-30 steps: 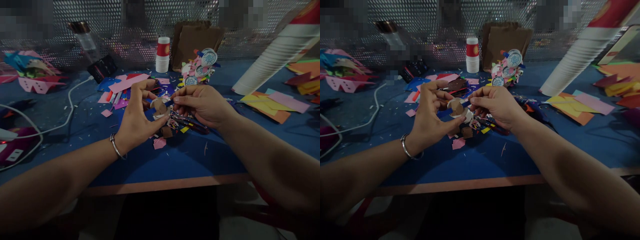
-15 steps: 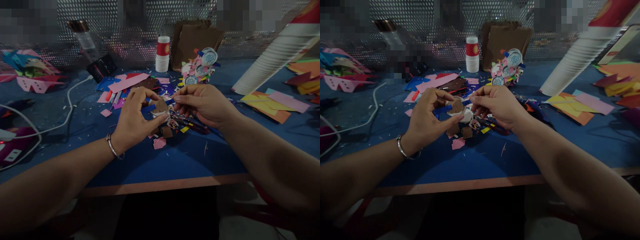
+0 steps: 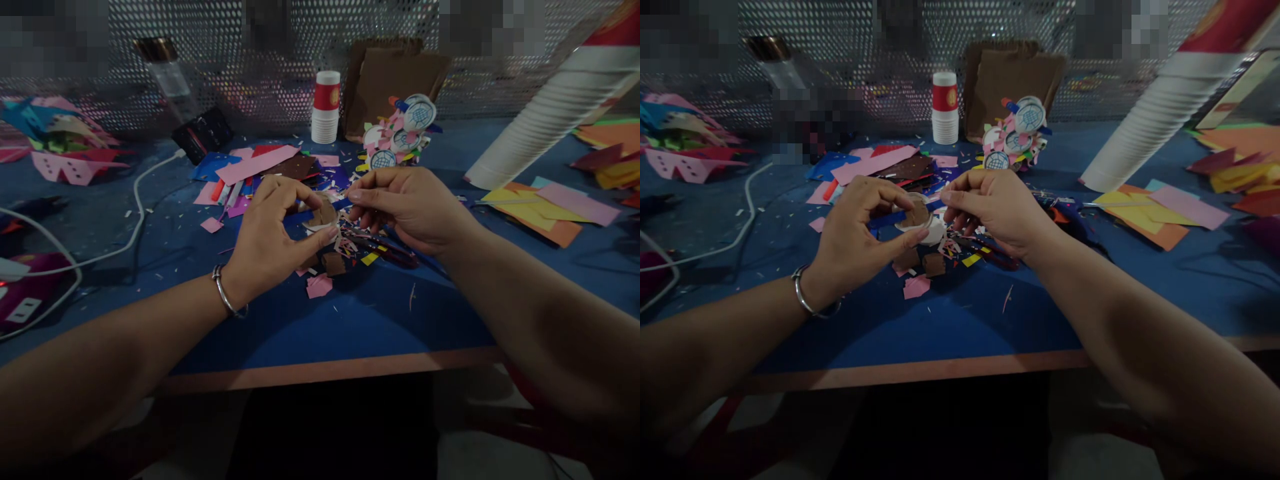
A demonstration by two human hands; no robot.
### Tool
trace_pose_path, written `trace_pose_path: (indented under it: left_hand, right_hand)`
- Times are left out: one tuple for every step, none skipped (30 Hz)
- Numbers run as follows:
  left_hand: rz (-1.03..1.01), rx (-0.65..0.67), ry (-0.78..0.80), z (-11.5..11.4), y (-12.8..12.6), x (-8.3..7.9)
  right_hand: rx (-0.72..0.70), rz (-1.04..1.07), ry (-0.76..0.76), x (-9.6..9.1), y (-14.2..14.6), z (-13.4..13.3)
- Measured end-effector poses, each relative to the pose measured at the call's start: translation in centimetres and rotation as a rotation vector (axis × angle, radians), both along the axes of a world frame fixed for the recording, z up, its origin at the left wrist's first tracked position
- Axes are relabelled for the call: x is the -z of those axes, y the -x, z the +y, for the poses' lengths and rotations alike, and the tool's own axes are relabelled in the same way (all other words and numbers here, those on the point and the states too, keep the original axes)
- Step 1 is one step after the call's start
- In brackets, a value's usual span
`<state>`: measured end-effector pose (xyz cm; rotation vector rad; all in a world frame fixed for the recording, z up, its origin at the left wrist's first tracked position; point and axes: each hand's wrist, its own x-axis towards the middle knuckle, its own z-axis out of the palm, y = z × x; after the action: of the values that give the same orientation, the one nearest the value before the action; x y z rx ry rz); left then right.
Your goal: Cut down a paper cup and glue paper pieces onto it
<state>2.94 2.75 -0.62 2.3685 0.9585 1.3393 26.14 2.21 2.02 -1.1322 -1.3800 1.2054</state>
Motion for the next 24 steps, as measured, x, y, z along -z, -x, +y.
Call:
trace_pose_path:
  left_hand:
    - [0.003, 0.001, 0.0, -0.01, 0.0, 0.0]
    - [0.008, 0.002, 0.002, -0.02, -0.01, -0.02]
    - [0.014, 0.005, 0.005, -0.05, -0.01, -0.06]
    - [0.019, 0.01, 0.006, -0.1, -0.02, -0.11]
    - [0.024, 0.016, 0.004, -0.15, -0.03, -0.18]
    - [0.029, 0.026, -0.001, -0.21, -0.05, -0.24]
    - [0.033, 0.039, -0.007, -0.28, -0.07, -0.29]
    - [0.032, 0.052, -0.016, -0.34, -0.1, -0.33]
    - [0.028, 0.065, -0.027, -0.4, -0.14, -0.35]
    - [0.025, 0.077, -0.032, -0.46, -0.18, -0.36]
    - [0.023, 0.086, -0.031, -0.51, -0.22, -0.36]
    - [0.021, 0.094, -0.025, -0.56, -0.26, -0.35]
    - [0.021, 0.1, -0.017, -0.59, -0.29, -0.34]
    - [0.024, 0.103, -0.01, -0.61, -0.3, -0.33]
    - [0.026, 0.1, -0.002, -0.61, -0.31, -0.32]
    - [0.025, 0.092, 0.0, -0.6, -0.3, -0.32]
    - [0.024, 0.081, -0.001, -0.56, -0.27, -0.32]
    - [0.024, 0.069, 0.0, -0.51, -0.24, -0.32]
    - [0.024, 0.059, 0.003, -0.45, -0.2, -0.32]
    - [0.022, 0.052, 0.004, -0.38, -0.16, -0.32]
    - [0.021, 0.049, 0.003, -0.32, -0.12, -0.31]
    - [0.019, 0.048, -0.002, -0.27, -0.1, -0.29]
    - [0.018, 0.046, -0.009, -0.24, -0.1, -0.27]
    - [0.017, 0.043, -0.019, -0.23, -0.11, -0.25]
  right_hand:
    - [0.004, -0.008, -0.011, 0.02, 0.0, 0.0]
    - [0.005, -0.017, -0.022, 0.04, 0.0, 0.0]
    - [0.003, -0.027, -0.033, 0.05, -0.01, 0.01]
    - [-0.004, -0.036, -0.039, 0.06, -0.01, 0.02]
    - [-0.016, -0.043, -0.04, 0.07, 0.0, 0.02]
    - [-0.03, -0.048, -0.036, 0.08, 0.01, 0.01]
    - [-0.046, -0.053, -0.028, 0.08, 0.04, -0.01]
    - [-0.061, -0.054, -0.021, 0.08, 0.07, -0.04]
    - [-0.076, -0.051, -0.016, 0.08, 0.1, -0.08]
    - [-0.089, -0.045, -0.012, 0.08, 0.14, -0.12]
    - [-0.1, -0.037, -0.009, 0.07, 0.17, -0.17]
    - [-0.109, -0.028, -0.005, 0.06, 0.2, -0.21]
    - [-0.116, -0.021, 0.001, 0.05, 0.22, -0.24]
    - [-0.12, -0.016, 0.008, 0.03, 0.23, -0.26]
    - [-0.119, -0.015, 0.014, 0.03, 0.23, -0.26]
    - [-0.118, -0.017, 0.018, 0.02, 0.21, -0.25]
    - [-0.115, -0.021, 0.021, 0.03, 0.19, -0.22]
    - [-0.109, -0.026, 0.022, 0.04, 0.15, -0.19]
    - [-0.099, -0.031, 0.02, 0.07, 0.1, -0.14]
    - [-0.088, -0.036, 0.015, 0.1, 0.06, -0.1]
    - [-0.078, -0.04, 0.009, 0.13, 0.01, -0.06]
    - [-0.069, -0.043, 0.002, 0.15, -0.03, -0.02]
    - [-0.065, -0.044, -0.001, 0.16, -0.06, 0.01]
    - [-0.065, -0.045, -0.001, 0.16, -0.07, 0.03]
